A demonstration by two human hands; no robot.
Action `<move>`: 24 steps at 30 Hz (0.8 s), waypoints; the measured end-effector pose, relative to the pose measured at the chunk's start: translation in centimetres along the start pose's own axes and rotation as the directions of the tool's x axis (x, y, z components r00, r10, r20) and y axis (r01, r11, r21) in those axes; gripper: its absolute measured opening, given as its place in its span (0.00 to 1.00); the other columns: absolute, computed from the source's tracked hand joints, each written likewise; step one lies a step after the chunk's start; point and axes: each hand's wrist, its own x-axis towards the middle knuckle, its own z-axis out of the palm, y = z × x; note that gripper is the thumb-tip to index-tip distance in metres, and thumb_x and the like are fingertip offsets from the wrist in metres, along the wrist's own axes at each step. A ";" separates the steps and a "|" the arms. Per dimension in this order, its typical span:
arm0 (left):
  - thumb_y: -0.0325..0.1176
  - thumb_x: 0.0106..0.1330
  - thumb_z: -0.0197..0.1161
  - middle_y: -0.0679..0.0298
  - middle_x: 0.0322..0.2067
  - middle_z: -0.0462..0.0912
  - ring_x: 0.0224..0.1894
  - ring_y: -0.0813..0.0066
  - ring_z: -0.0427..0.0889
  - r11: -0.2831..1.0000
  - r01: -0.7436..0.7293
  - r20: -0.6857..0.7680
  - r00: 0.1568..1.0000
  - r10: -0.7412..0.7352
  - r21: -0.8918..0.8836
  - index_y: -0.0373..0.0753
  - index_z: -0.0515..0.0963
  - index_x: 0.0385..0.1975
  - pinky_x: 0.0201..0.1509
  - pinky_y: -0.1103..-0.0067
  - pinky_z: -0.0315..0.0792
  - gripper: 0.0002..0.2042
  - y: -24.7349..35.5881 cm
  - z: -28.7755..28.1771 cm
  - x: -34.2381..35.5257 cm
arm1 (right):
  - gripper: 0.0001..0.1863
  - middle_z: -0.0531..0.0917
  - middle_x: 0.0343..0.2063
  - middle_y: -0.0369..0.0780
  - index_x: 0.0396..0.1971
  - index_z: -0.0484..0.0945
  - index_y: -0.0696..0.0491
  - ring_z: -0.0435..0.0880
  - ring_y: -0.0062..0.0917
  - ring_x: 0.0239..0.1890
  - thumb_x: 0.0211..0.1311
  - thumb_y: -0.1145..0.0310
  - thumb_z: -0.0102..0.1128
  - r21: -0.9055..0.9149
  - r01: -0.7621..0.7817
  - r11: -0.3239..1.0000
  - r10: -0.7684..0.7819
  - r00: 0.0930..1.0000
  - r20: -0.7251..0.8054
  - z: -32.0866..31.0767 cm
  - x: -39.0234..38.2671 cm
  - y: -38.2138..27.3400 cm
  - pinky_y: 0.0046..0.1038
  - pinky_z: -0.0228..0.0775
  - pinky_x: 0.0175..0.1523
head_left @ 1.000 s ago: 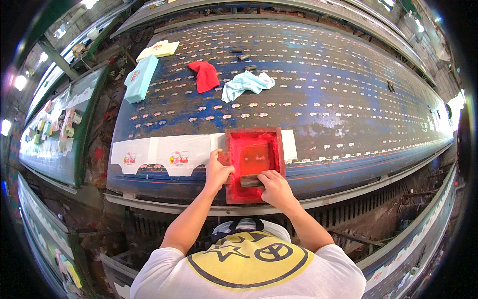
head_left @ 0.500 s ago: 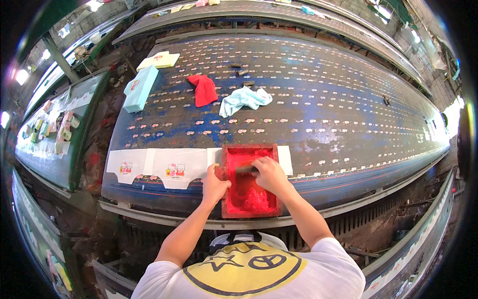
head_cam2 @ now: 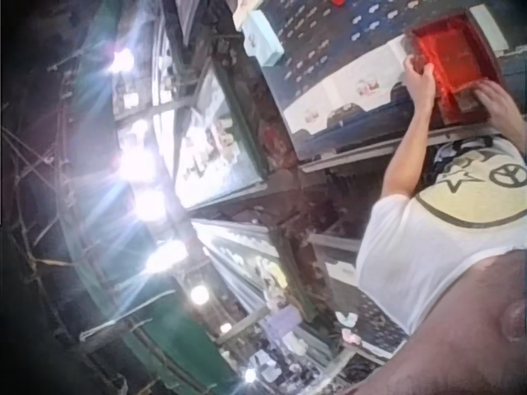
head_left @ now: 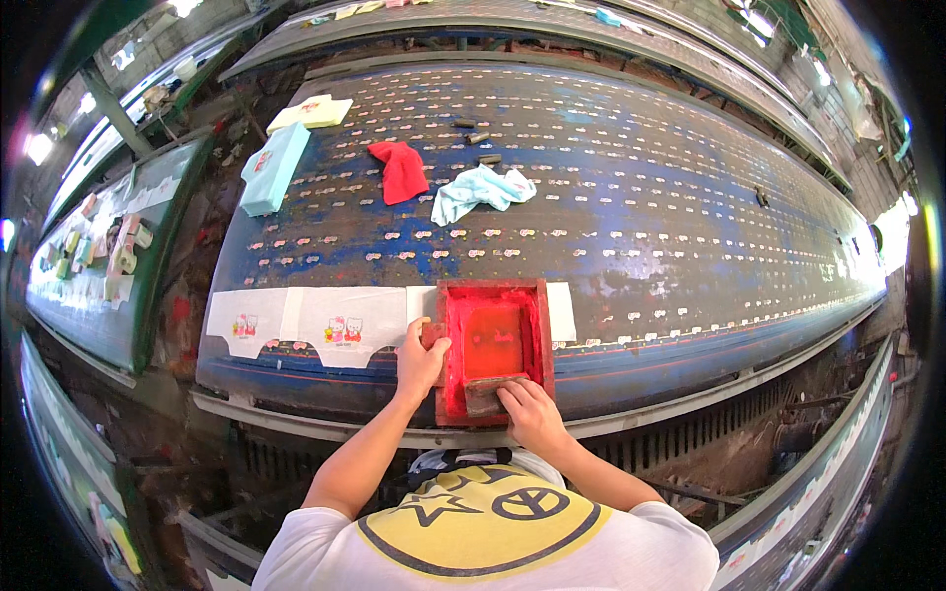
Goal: The person uses a squeegee to spread red ink across a screen printing frame placed over a long fabric roll on a table. The person repeatedly moves the squeegee back and forth to distribute the ink evenly across the screen surface.
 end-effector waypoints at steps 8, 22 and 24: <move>0.32 0.68 0.71 0.54 0.49 0.87 0.50 0.68 0.85 0.997 0.008 -0.012 1.000 -0.009 -0.080 0.35 0.76 0.64 0.57 0.72 0.77 0.24 -0.7 0.2 0.3 | 0.19 0.87 0.43 0.47 0.43 0.83 0.59 0.85 0.42 0.51 0.45 0.79 0.64 0.052 -0.046 0.998 0.048 0.999 -0.025 -0.9 2.6 0.3 0.42 0.78 0.60; 0.34 0.72 0.67 0.51 0.52 0.86 0.55 0.65 0.83 0.997 0.059 -0.030 0.998 -0.060 -0.048 0.35 0.78 0.63 0.61 0.71 0.74 0.21 0.9 -0.1 0.0 | 0.14 0.87 0.40 0.47 0.40 0.83 0.58 0.85 0.44 0.48 0.52 0.74 0.73 0.025 -0.014 1.000 0.017 0.993 -0.114 1.7 13.5 7.9 0.43 0.80 0.56; 0.35 0.73 0.67 0.51 0.52 0.86 0.54 0.66 0.83 0.996 0.063 -0.031 0.997 -0.065 -0.069 0.36 0.79 0.62 0.61 0.71 0.74 0.20 1.0 -0.2 -0.2 | 0.13 0.86 0.39 0.47 0.38 0.83 0.58 0.85 0.45 0.47 0.52 0.74 0.73 0.050 -0.005 0.999 0.010 0.994 -0.110 3.0 14.9 8.4 0.43 0.79 0.55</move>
